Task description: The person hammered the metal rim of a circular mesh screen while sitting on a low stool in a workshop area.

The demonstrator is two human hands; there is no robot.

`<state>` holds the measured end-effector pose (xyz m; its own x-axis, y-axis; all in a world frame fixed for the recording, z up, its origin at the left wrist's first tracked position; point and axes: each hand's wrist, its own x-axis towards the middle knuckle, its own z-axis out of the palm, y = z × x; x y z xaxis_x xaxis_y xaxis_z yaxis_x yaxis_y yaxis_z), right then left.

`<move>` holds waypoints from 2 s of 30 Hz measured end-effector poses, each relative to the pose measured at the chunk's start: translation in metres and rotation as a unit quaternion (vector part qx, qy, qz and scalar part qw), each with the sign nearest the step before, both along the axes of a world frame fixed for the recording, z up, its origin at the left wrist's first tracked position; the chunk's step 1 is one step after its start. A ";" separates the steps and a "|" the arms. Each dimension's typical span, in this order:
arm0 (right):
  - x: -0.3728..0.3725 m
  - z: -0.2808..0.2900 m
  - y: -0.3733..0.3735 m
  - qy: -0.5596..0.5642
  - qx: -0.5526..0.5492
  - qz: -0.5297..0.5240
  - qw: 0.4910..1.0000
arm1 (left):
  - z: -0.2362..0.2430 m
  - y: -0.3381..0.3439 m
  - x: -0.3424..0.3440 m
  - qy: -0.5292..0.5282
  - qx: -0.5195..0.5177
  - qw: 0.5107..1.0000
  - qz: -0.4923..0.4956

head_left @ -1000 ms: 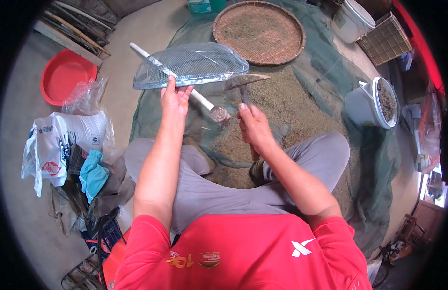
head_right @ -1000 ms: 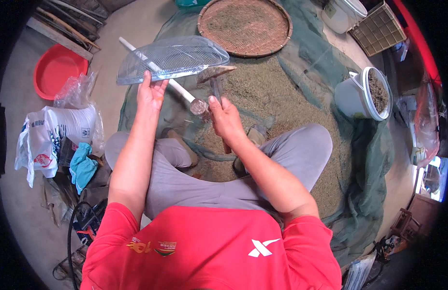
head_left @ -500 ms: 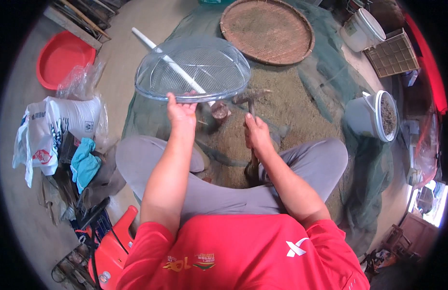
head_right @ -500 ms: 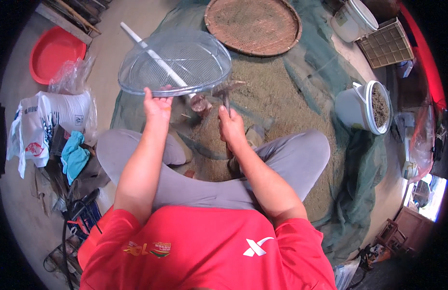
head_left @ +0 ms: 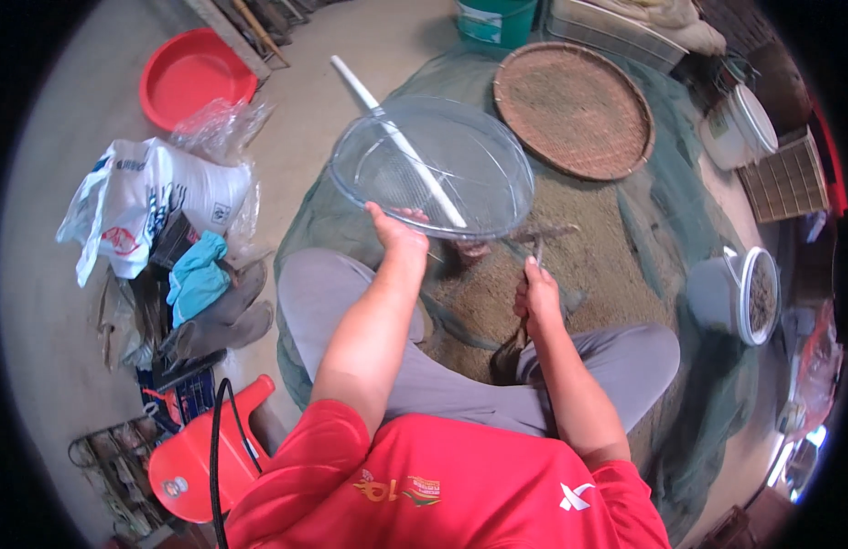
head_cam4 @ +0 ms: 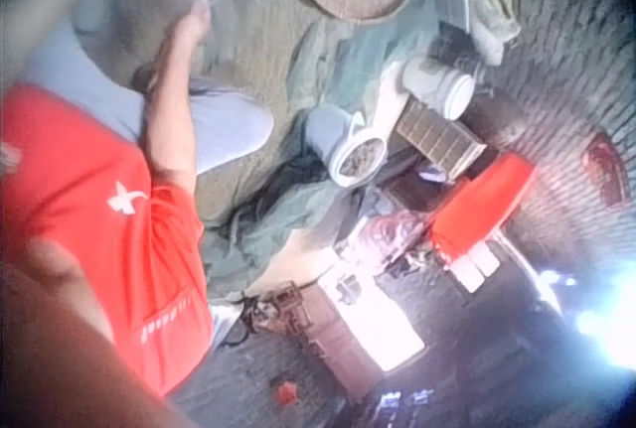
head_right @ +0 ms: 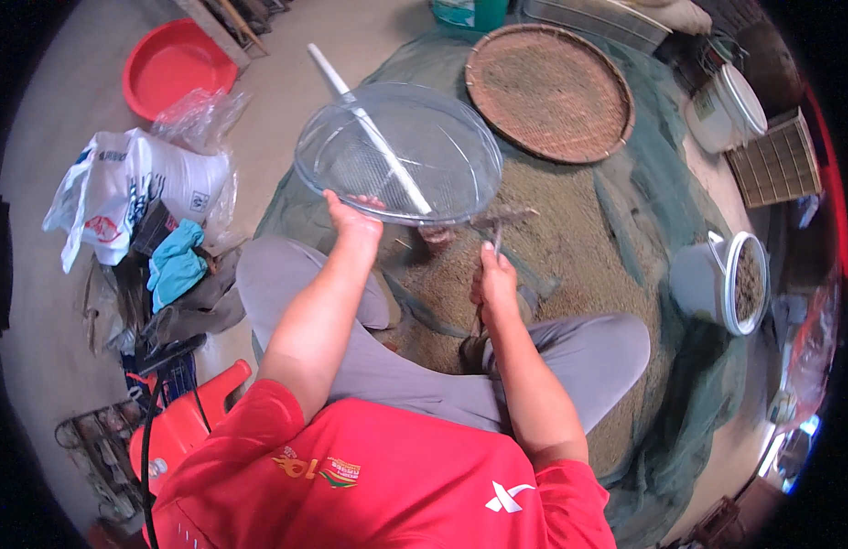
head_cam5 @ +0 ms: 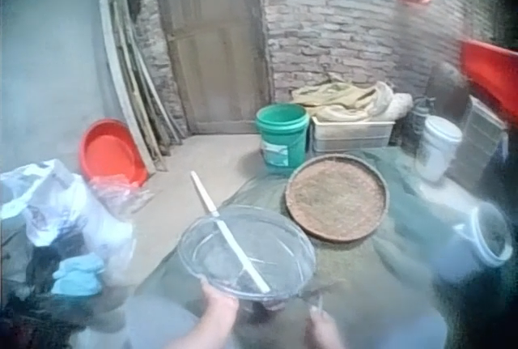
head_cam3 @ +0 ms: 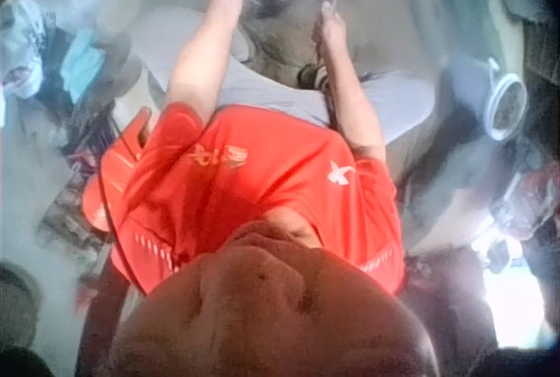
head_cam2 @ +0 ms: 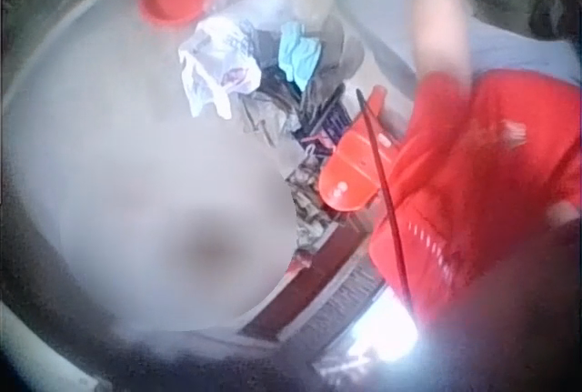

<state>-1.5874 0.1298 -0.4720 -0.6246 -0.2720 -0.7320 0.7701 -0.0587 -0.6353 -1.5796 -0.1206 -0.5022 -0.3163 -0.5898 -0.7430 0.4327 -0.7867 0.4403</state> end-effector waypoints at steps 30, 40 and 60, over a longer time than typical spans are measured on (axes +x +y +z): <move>-0.013 0.020 0.021 0.047 0.014 -0.171 0.984 | 0.096 0.040 0.041 -0.012 -0.249 0.948 -0.197; -0.023 0.055 0.031 0.233 0.050 -0.221 0.946 | 0.068 0.022 0.044 -0.040 -0.254 0.895 -0.364; -0.022 0.093 0.035 0.259 -0.106 -0.234 0.931 | 0.367 -0.063 -0.040 -0.071 -0.593 0.633 -0.492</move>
<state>-1.6097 0.1647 -0.3788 -0.9652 0.0136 -0.2612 0.2233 -0.4769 -0.8501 -1.6192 -0.1834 -0.1352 -0.9438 -0.3296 -0.0245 -0.1212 0.2760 0.9535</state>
